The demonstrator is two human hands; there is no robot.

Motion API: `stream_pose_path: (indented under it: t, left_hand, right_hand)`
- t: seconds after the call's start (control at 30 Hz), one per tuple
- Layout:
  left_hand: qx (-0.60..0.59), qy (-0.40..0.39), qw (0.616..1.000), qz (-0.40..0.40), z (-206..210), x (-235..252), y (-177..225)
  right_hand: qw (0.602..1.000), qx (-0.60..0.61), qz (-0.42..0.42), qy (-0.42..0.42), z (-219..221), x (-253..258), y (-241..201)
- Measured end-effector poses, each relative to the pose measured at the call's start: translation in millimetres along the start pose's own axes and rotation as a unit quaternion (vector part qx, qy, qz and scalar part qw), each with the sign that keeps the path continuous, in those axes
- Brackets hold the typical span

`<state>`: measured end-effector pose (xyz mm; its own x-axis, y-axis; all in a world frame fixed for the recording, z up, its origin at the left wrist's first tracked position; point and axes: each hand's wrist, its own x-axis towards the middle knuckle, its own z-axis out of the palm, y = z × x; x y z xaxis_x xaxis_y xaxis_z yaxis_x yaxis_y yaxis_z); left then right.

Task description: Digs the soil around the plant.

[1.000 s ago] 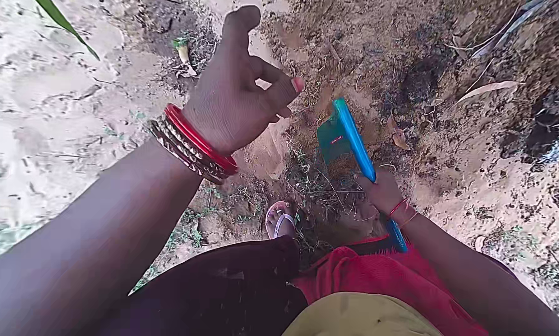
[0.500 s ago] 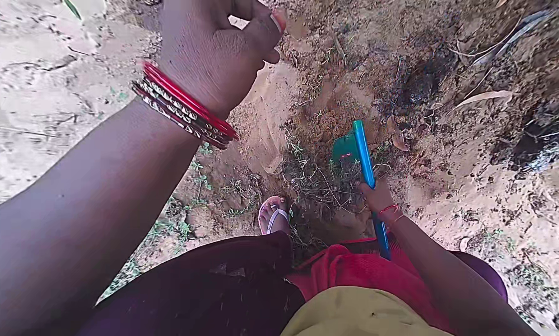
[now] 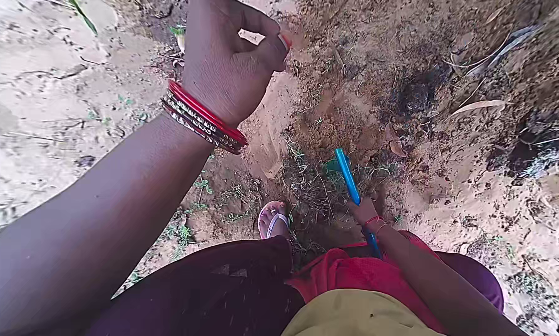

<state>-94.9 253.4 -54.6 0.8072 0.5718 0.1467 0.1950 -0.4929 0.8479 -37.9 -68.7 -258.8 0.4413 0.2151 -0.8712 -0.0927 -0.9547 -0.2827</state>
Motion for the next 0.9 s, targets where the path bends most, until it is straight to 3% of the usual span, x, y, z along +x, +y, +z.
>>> stream_pose_path:
  t: [0.07,0.17,0.23,0.3,0.33,0.4,0.43,0.5,0.6,0.73,0.8,0.83,0.9]
  left_hand:
    - [-0.029,-0.017,0.999,-0.031,1.0,-9.7,-8.5]
    - [-0.035,-0.015,0.998,-0.058,1.8,-14.2,-17.7]
    - [-0.024,-0.028,0.998,-0.052,6.7,-11.2,-22.4]
    - [-0.011,-0.051,0.998,-0.044,12.8,-7.0,-22.7]
    - [-0.003,-0.066,0.997,-0.045,15.9,-4.6,-19.8]
    - [0.006,-0.086,0.995,-0.056,22.5,-0.8,-12.0]
    - [0.009,-0.082,0.995,-0.058,25.3,-1.7,-10.1]
    - [0.008,-0.077,0.996,-0.040,23.9,2.0,-5.8]
    - [0.026,-0.065,0.997,-0.032,16.4,5.8,-6.5]
    - [0.119,-0.121,0.982,-0.085,36.9,17.7,-6.4]
    - [0.172,-0.231,0.946,-0.150,69.4,16.1,-12.2]
    - [0.213,-0.312,0.909,-0.176,89.6,15.3,-21.0]
    - [0.336,-0.500,0.782,-0.160,137.5,13.9,-43.4]
  right_hand:
    - [0.998,0.059,-0.012,0.017,-22.2,-28.3,-21.0]
    - [0.980,0.103,-0.122,0.115,-68.6,-64.6,-62.1]
    - [0.936,0.155,-0.258,0.184,-94.1,-69.3,-84.7]
    - [0.887,0.238,-0.325,0.225,-97.6,-50.8,-104.4]
    - [0.880,0.262,-0.318,0.236,-87.0,-35.7,-105.5]
    - [0.940,0.194,-0.196,0.200,-48.6,-9.8,-77.7]
    - [0.978,0.130,-0.101,0.125,-27.7,-1.0,-51.3]
    - [0.999,0.051,0.011,0.012,1.0,8.1,-8.9]
    - [0.999,0.042,0.004,0.006,-17.8,-12.1,-14.0]
    - [0.986,0.050,-0.090,0.130,-84.9,-61.0,-28.5]
    - [0.968,0.051,-0.129,0.207,-112.6,-92.8,-19.0]
    - [0.956,0.063,-0.145,0.245,-122.2,-106.4,-11.0]
    - [0.925,0.112,-0.174,0.318,-131.0,-124.5,9.2]
